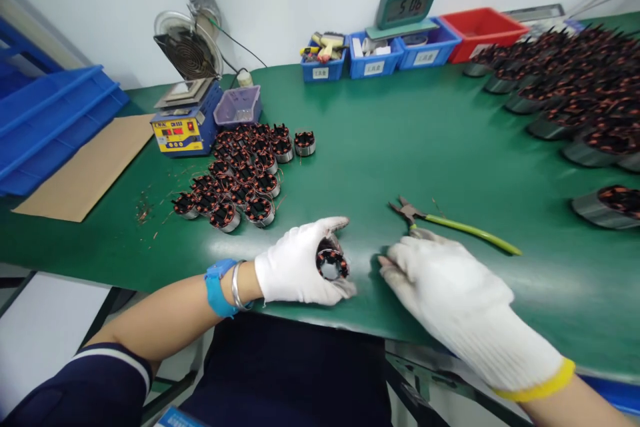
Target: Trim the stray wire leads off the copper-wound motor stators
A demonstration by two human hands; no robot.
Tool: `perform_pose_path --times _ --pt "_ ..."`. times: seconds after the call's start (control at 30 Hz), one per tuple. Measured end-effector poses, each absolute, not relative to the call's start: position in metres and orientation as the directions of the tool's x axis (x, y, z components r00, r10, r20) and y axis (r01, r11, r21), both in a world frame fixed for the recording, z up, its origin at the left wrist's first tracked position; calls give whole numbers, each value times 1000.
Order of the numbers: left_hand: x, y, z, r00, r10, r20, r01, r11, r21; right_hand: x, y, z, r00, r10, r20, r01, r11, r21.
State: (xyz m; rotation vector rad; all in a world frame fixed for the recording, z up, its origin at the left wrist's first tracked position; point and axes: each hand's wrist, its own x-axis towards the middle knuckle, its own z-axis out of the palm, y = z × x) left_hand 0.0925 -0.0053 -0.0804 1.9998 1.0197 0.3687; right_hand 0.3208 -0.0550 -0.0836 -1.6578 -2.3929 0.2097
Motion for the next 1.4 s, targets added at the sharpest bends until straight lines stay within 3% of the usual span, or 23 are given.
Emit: perform_pose_path --times 0.1,0.17,0.3,0.4,0.5,0.57,0.63,0.73,0.8,0.9,0.97,1.03,1.23,1.4 --pt "93 -7 -81 658 745 -106 518 -345 783 313 -56 -78 -220 975 32 852 208 -481" --pt "94 -8 -81 680 726 -100 500 -360 788 306 -59 -81 -236 971 -33 825 183 -534" --pt "95 -8 -80 707 699 -108 463 -342 818 304 -60 -86 -134 973 -186 921 53 -385" --pt "95 -8 -82 704 703 -98 450 -334 828 304 -57 -81 2 995 -99 957 -31 -288" --pt "95 -9 -85 706 706 -56 407 -340 848 297 -55 -76 -82 997 -11 857 65 -511" --pt "95 -10 -87 713 700 -44 386 -340 858 292 -55 -75 -152 987 -57 734 74 -675" --pt "94 -10 -87 720 691 -64 396 -334 855 295 -56 -76 -156 973 -168 679 -18 -734" --pt "91 -8 -85 704 703 -104 446 -324 834 312 -60 -77 -122 951 -283 782 -84 -618" --pt "90 -6 -84 688 717 -111 470 -323 822 323 -64 -74 -95 966 -241 893 -25 -449" --pt "88 -3 -81 701 702 -123 483 -342 806 326 -73 -67 -155 985 71 956 168 -242" --pt "86 -2 -79 724 678 -127 491 -377 785 316 -81 -64 -251 921 297 928 317 -197" --pt "85 -2 -79 739 663 -121 496 -414 764 302 -87 -68 -286 893 348 899 376 -224" --pt "84 0 -84 745 662 -87 490 -454 745 293 -83 -107 -225 974 5 891 208 -404" --pt "85 0 -87 747 658 -92 506 -474 721 302 -76 -102 -190 977 -95 826 107 -554"
